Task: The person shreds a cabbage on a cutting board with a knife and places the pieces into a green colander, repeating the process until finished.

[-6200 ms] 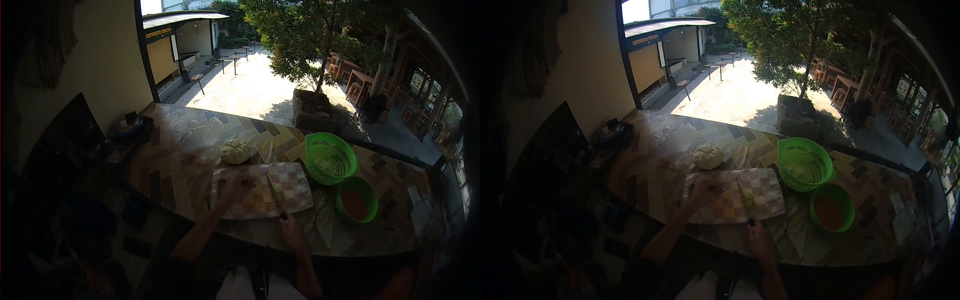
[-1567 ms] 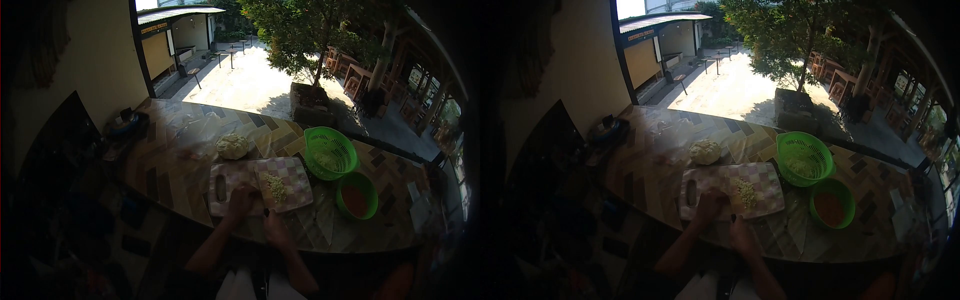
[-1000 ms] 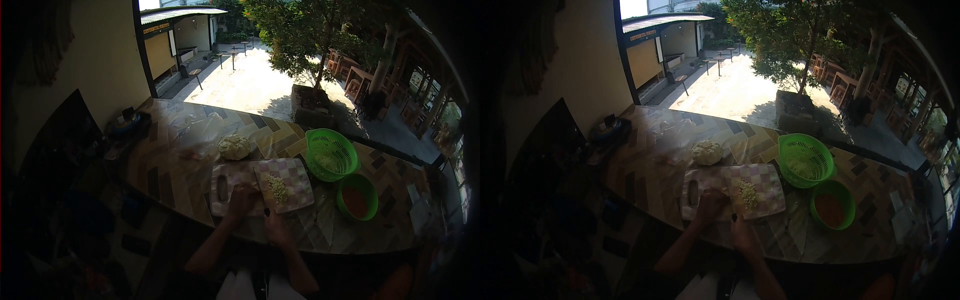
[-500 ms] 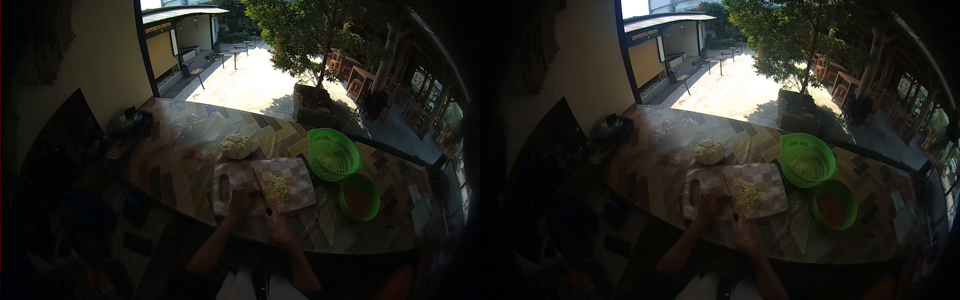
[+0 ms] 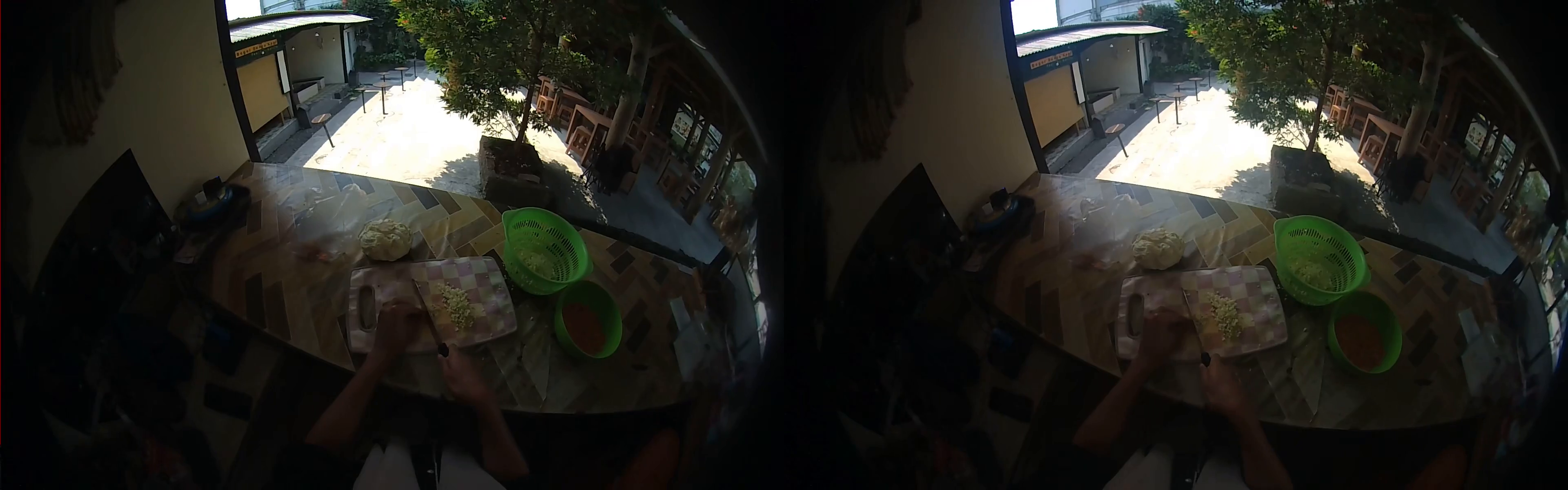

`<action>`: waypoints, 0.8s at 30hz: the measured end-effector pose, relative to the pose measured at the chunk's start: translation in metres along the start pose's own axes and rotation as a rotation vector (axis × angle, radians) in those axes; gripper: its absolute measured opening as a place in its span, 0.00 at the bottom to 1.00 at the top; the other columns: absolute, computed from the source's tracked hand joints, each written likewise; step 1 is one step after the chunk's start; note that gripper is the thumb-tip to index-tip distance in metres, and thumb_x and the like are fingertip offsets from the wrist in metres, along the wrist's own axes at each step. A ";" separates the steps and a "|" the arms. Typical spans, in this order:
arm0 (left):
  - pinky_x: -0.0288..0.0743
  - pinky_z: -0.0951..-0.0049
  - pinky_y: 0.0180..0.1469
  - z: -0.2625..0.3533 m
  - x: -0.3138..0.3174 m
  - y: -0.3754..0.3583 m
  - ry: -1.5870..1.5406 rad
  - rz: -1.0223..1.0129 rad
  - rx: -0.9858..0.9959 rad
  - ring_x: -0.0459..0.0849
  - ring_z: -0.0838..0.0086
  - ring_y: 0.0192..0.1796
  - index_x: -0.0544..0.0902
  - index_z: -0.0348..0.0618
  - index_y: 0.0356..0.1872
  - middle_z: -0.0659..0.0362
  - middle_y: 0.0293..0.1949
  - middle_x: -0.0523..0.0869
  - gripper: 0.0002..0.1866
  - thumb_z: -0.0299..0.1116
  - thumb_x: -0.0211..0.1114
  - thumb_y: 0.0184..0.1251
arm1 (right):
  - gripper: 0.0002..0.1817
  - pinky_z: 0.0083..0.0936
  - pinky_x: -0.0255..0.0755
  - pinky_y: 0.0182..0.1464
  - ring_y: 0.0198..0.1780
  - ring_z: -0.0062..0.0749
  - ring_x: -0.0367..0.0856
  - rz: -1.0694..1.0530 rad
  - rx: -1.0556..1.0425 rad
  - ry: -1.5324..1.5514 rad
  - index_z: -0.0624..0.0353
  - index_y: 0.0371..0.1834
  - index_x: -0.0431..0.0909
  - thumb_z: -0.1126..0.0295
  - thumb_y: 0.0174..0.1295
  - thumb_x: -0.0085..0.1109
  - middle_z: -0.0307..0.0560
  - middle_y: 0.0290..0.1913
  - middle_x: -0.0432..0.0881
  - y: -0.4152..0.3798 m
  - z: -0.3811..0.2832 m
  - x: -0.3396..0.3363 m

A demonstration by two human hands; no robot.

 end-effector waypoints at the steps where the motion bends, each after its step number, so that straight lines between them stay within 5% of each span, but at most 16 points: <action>1: 0.75 0.60 0.48 0.003 -0.003 0.000 -0.002 0.018 0.024 0.83 0.54 0.42 0.86 0.38 0.33 0.49 0.34 0.86 0.09 0.26 0.63 0.51 | 0.19 0.52 0.69 0.45 0.47 0.69 0.75 -0.001 0.050 -0.017 0.68 0.52 0.64 0.62 0.69 0.43 0.72 0.40 0.78 -0.001 0.001 0.007; 8: 0.77 0.61 0.44 0.015 -0.003 -0.004 0.107 0.036 0.248 0.82 0.57 0.42 0.87 0.40 0.30 0.51 0.31 0.86 0.07 0.26 0.62 0.51 | 0.18 0.50 0.70 0.44 0.44 0.66 0.77 0.088 0.016 -0.036 0.68 0.50 0.65 0.61 0.70 0.42 0.70 0.38 0.79 0.027 -0.011 0.006; 11: 0.77 0.61 0.44 0.000 0.004 -0.003 0.189 0.008 0.132 0.82 0.58 0.40 0.87 0.41 0.30 0.51 0.32 0.86 0.07 0.27 0.63 0.52 | 0.19 0.51 0.70 0.46 0.47 0.67 0.76 -0.086 -0.022 0.017 0.69 0.51 0.65 0.62 0.69 0.43 0.71 0.41 0.79 0.030 -0.013 -0.017; 18: 0.77 0.62 0.44 -0.012 -0.002 -0.001 -0.012 0.069 -0.080 0.83 0.58 0.39 0.88 0.41 0.32 0.50 0.32 0.85 0.07 0.27 0.64 0.53 | 0.19 0.52 0.71 0.41 0.42 0.65 0.79 0.065 0.016 -0.080 0.67 0.55 0.62 0.62 0.70 0.42 0.70 0.37 0.79 0.006 -0.007 0.009; 19: 0.77 0.61 0.44 -0.012 -0.002 -0.003 -0.007 0.075 -0.102 0.83 0.58 0.40 0.88 0.41 0.33 0.50 0.32 0.85 0.07 0.27 0.64 0.53 | 0.19 0.56 0.67 0.46 0.50 0.71 0.73 0.033 0.140 -0.033 0.68 0.52 0.63 0.61 0.70 0.43 0.75 0.42 0.77 0.005 -0.005 0.016; 22: 0.77 0.61 0.46 -0.009 -0.001 -0.005 0.008 0.065 -0.083 0.83 0.57 0.40 0.87 0.39 0.33 0.49 0.35 0.85 0.07 0.26 0.64 0.53 | 0.18 0.55 0.69 0.49 0.50 0.70 0.75 0.154 0.097 -0.008 0.68 0.52 0.64 0.62 0.70 0.41 0.73 0.43 0.78 0.017 -0.017 0.014; 24: 0.77 0.61 0.47 -0.004 -0.001 -0.006 0.024 0.044 -0.006 0.84 0.57 0.41 0.87 0.39 0.33 0.49 0.36 0.86 0.07 0.26 0.64 0.53 | 0.18 0.54 0.69 0.49 0.49 0.70 0.75 0.136 -0.116 -0.075 0.68 0.51 0.65 0.63 0.69 0.42 0.73 0.42 0.78 0.040 -0.008 0.012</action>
Point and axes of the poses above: each hand's wrist, its own y-axis towards the middle knuckle, its own x-axis out of the palm, z = x × y, the point moved 8 cm from there along y, towards the middle knuckle
